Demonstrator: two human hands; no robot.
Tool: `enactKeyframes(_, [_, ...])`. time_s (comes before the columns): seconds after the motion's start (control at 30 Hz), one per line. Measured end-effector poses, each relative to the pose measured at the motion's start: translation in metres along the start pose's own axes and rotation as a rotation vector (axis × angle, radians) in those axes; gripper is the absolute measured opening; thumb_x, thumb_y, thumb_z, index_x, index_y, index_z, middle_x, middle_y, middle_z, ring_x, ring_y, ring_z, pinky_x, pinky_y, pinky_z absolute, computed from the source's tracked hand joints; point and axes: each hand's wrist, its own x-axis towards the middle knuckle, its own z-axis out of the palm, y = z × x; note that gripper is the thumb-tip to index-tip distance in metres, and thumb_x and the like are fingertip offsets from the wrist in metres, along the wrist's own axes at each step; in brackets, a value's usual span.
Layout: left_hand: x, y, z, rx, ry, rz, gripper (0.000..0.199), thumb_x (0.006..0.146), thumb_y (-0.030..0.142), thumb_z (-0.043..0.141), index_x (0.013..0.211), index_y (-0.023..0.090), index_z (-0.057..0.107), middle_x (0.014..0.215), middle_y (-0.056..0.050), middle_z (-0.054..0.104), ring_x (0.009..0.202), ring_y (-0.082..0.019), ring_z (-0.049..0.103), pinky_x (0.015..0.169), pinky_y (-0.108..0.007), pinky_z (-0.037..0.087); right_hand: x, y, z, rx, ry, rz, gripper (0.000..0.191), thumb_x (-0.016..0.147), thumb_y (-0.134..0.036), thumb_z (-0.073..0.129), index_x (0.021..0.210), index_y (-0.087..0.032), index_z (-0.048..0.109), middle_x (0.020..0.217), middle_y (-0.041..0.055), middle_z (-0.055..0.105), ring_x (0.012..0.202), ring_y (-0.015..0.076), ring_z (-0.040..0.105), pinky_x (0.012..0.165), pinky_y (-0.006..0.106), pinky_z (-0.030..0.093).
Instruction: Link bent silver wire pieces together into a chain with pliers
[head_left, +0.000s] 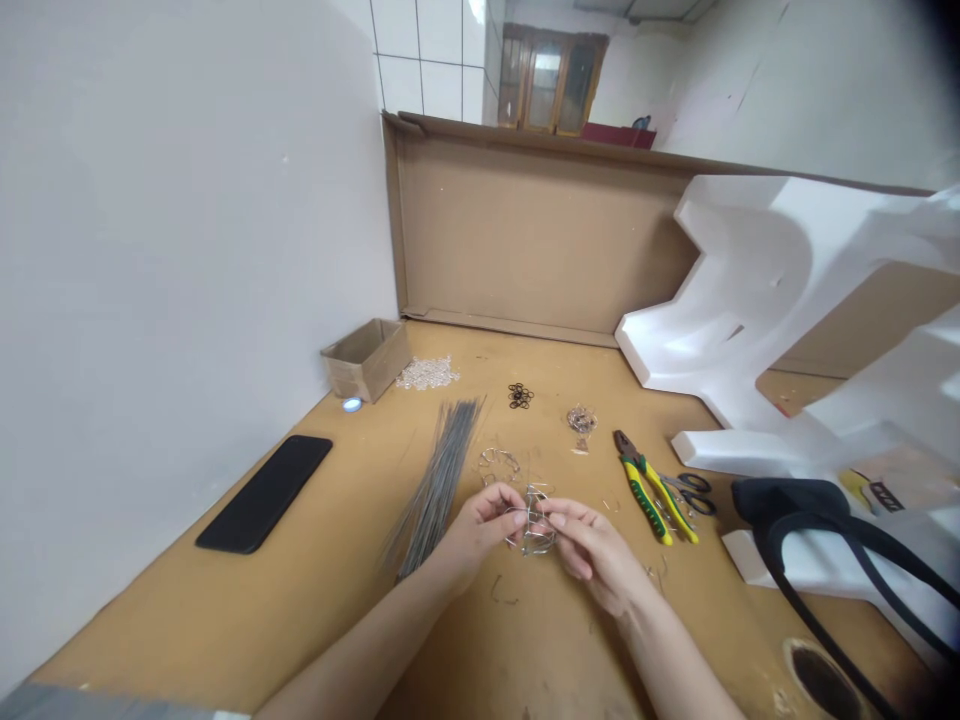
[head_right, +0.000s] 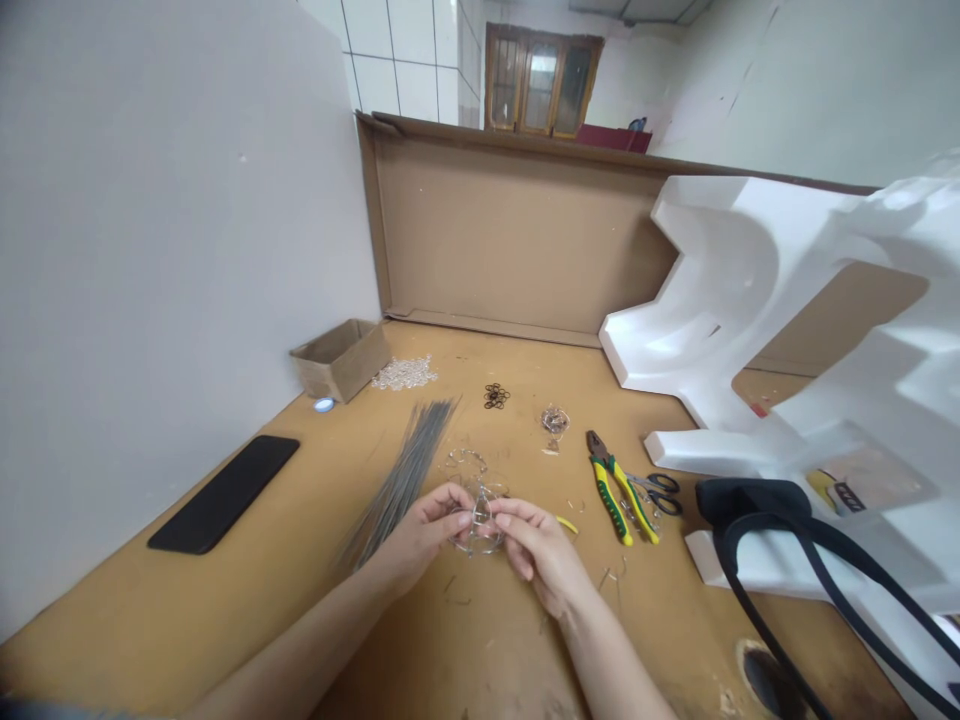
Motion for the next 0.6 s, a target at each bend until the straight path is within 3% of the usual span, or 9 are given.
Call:
enactKeyframes(0.13, [0.0004,-0.0006,-0.0009,-0.006,-0.012,0.013,0.021,0.073,0.032,0.064,0.078,0.015,0.053,0.065,0.002,0.055,0.059,-0.008,0.047,0.061,-0.022,0.038,-0.0006,-0.0034,-0.002,0.041,-0.042,-0.007,0.027,0.07,-0.028,0.066,0.094,-0.017,0.064,0.081,0.0062,0.07,0.032,-0.0015,0.022,0.036,0.018,0.008])
enactKeyframes(0.4, [0.0008,-0.0018,-0.0015,0.042,-0.023,0.009,0.022,0.073,0.032,0.065,0.08,0.015,0.053,0.071,0.001,0.057,0.063,-0.009,0.051,0.063,-0.023,0.039,-0.0014,-0.0025,-0.0045,0.058,-0.095,0.064,0.023,0.073,-0.029,0.064,0.092,-0.015,0.065,0.07,0.003,0.068,0.03,-0.0022,0.023,0.033,0.017,0.009])
enactKeyframes(0.6, [0.0003,-0.0002,-0.0002,0.07,-0.041,0.026,0.02,0.075,0.031,0.063,0.078,0.014,0.053,0.07,0.001,0.057,0.061,-0.008,0.048,0.062,-0.022,0.039,-0.002,-0.0023,-0.008,0.151,-0.166,0.088,0.026,0.073,-0.021,0.063,0.098,-0.018,0.06,0.086,0.0062,0.068,0.031,-0.0029,0.029,0.032,0.014,0.014])
